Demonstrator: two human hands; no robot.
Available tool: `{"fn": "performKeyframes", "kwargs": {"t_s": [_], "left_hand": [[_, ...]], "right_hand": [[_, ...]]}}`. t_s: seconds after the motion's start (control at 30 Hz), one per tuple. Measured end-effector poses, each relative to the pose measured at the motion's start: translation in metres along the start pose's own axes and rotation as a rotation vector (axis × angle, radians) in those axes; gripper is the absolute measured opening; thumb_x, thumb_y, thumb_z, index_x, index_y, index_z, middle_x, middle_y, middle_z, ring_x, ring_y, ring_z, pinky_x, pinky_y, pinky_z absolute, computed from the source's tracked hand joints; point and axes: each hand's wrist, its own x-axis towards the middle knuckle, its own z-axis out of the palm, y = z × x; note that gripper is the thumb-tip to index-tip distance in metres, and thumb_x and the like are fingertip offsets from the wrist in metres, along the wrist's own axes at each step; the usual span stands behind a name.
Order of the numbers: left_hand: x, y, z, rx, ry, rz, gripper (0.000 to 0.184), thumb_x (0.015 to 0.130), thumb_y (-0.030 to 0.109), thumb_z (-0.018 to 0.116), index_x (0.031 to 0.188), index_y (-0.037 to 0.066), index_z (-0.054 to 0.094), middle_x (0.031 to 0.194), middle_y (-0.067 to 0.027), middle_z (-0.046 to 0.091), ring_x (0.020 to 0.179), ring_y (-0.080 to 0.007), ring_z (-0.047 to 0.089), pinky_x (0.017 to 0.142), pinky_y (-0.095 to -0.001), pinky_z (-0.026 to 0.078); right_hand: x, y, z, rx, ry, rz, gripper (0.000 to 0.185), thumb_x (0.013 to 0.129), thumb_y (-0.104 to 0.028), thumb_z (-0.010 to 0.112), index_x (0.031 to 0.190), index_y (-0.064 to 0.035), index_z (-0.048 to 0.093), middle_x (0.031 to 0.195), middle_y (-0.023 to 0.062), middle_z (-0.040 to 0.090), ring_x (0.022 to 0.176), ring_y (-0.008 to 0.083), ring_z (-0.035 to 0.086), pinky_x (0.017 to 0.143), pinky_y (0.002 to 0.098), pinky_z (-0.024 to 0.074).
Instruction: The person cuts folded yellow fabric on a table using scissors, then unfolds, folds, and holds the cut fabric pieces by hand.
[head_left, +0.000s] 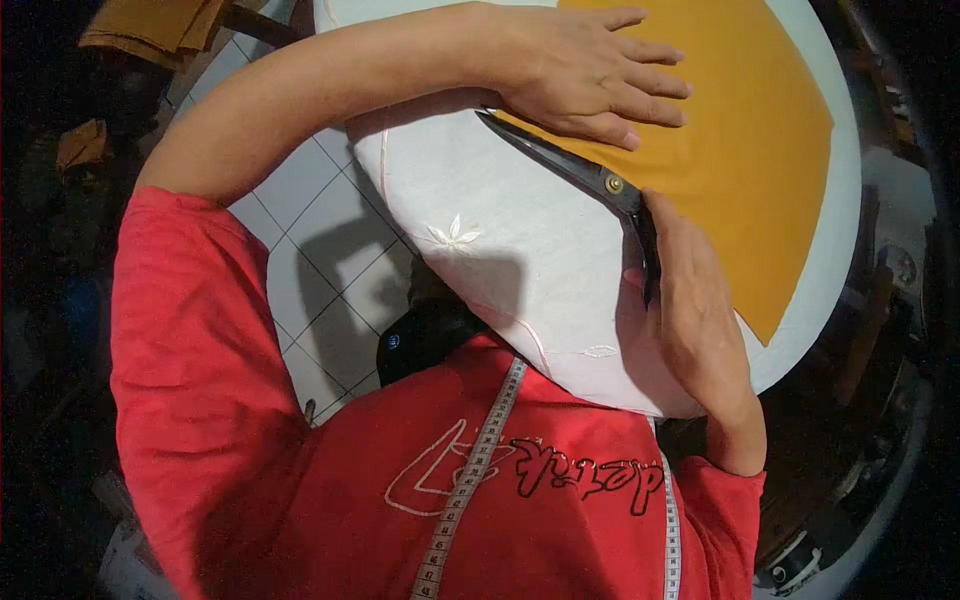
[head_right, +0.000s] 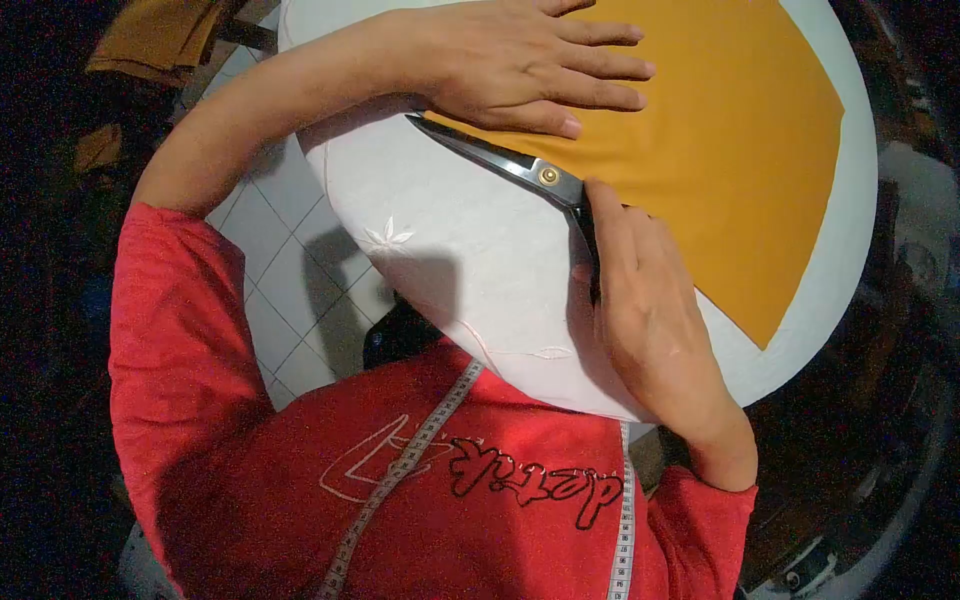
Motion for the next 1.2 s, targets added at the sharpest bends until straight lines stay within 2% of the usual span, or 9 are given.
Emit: {"fn": "performKeyframes", "kwargs": {"t_s": [0.17,0.33,0.67,0.8,0.83,0.93,1.07,1.13,1.2], "left_hand": [[0.000,-0.003,0.001,0.882,0.036,0.231,0.053,0.109,0.040,0.038,0.139,0.002,0.059,0.148,-0.0225,0.055,0.142,-0.0432,0.044,0.122,-0.0653,0.025],[0.000,0.023,0.007,0.118,0.007,-0.232,0.057,0.111,0.050,0.031,0.155,0.019,0.049,0.162,-0.0028,0.046,0.155,-0.0272,0.032,0.129,-0.0549,0.017],[-0.006,0.016,0.007,0.001,0.054,-0.136,0.058,0.110,0.051,0.032,0.152,0.016,0.051,0.162,-0.0053,0.044,0.155,-0.0309,0.031,0.130,-0.0550,0.012],[-0.007,0.015,0.008,0.003,0.052,-0.123,0.059,0.110,0.052,0.032,0.153,0.016,0.051,0.162,-0.0066,0.044,0.154,-0.0308,0.031,0.130,-0.0552,0.013],[-0.008,0.015,0.008,0.008,0.052,-0.119,0.059,0.110,0.052,0.032,0.153,0.016,0.051,0.162,-0.0066,0.044,0.154,-0.0308,0.031,0.130,-0.0552,0.013],[-0.009,0.020,0.007,0.006,0.038,-0.141,0.060,0.110,0.052,0.032,0.153,0.016,0.050,0.162,-0.0064,0.044,0.155,-0.0304,0.030,0.130,-0.0552,0.013],[0.012,0.032,0.020,0.005,0.030,-0.150,0.060,0.110,0.052,0.031,0.154,0.016,0.049,0.163,-0.0060,0.043,0.155,-0.0305,0.029,0.130,-0.0551,0.012],[0.011,0.033,0.024,0.003,0.022,-0.157,0.061,0.110,0.053,0.030,0.154,0.016,0.049,0.163,-0.0058,0.043,0.155,-0.0307,0.029,0.130,-0.0551,0.011],[-0.030,0.014,-0.020,-0.013,-0.022,-0.157,0.062,0.110,0.053,0.028,0.156,0.016,0.047,0.165,-0.0067,0.040,0.156,-0.0311,0.027,0.130,-0.0544,0.010]], "right_hand": [[0.001,-0.001,0.002,0.019,0.031,-0.008,0.065,0.084,0.010,0.064,0.146,0.0031,0.046,0.118,0.0201,0.063,0.100,0.0345,0.063,0.091,0.0400,0.0514],[0.003,-0.003,0.001,0.051,0.050,-0.041,0.064,0.083,0.011,0.063,0.145,0.0037,0.047,0.114,0.0206,0.063,0.097,0.0350,0.063,0.088,0.0394,0.0519],[-0.006,0.002,0.006,0.143,0.038,-0.072,0.067,0.082,0.012,0.062,0.146,0.0031,0.047,0.114,0.0194,0.063,0.095,0.0338,0.063,0.087,0.0385,0.0523],[-0.031,0.018,0.001,0.421,-0.007,0.068,0.060,0.088,0.004,0.060,0.147,0.0046,0.046,0.121,0.0220,0.063,0.102,0.0326,0.062,0.091,0.0387,0.0511],[-0.038,0.028,0.004,0.391,0.122,0.042,0.065,0.087,0.009,0.054,0.151,0.0016,0.044,0.117,0.0174,0.063,0.096,0.0271,0.061,0.088,0.0360,0.0514],[-0.074,0.084,0.007,0.680,0.408,0.289,0.072,0.090,0.017,0.038,0.158,-0.0059,0.040,0.112,0.0088,0.062,0.086,0.0136,0.055,0.083,0.0248,0.0465],[-0.115,0.196,-0.033,0.343,0.637,0.523,0.064,0.097,0.010,0.044,0.157,-0.0108,0.044,0.103,0.0048,0.063,0.081,0.0117,0.051,0.076,0.0234,0.0431],[-0.134,0.259,-0.045,0.277,0.720,0.751,0.052,0.105,-0.002,0.054,0.156,-0.0105,0.047,0.103,0.0076,0.067,0.084,0.0128,0.060,0.077,0.0251,0.0481],[-0.122,0.268,-0.072,0.217,0.679,0.862,0.051,0.105,-0.001,0.053,0.154,-0.0093,0.048,0.108,0.0105,0.070,0.091,0.0158,0.065,0.079,0.0287,0.0507]]}}
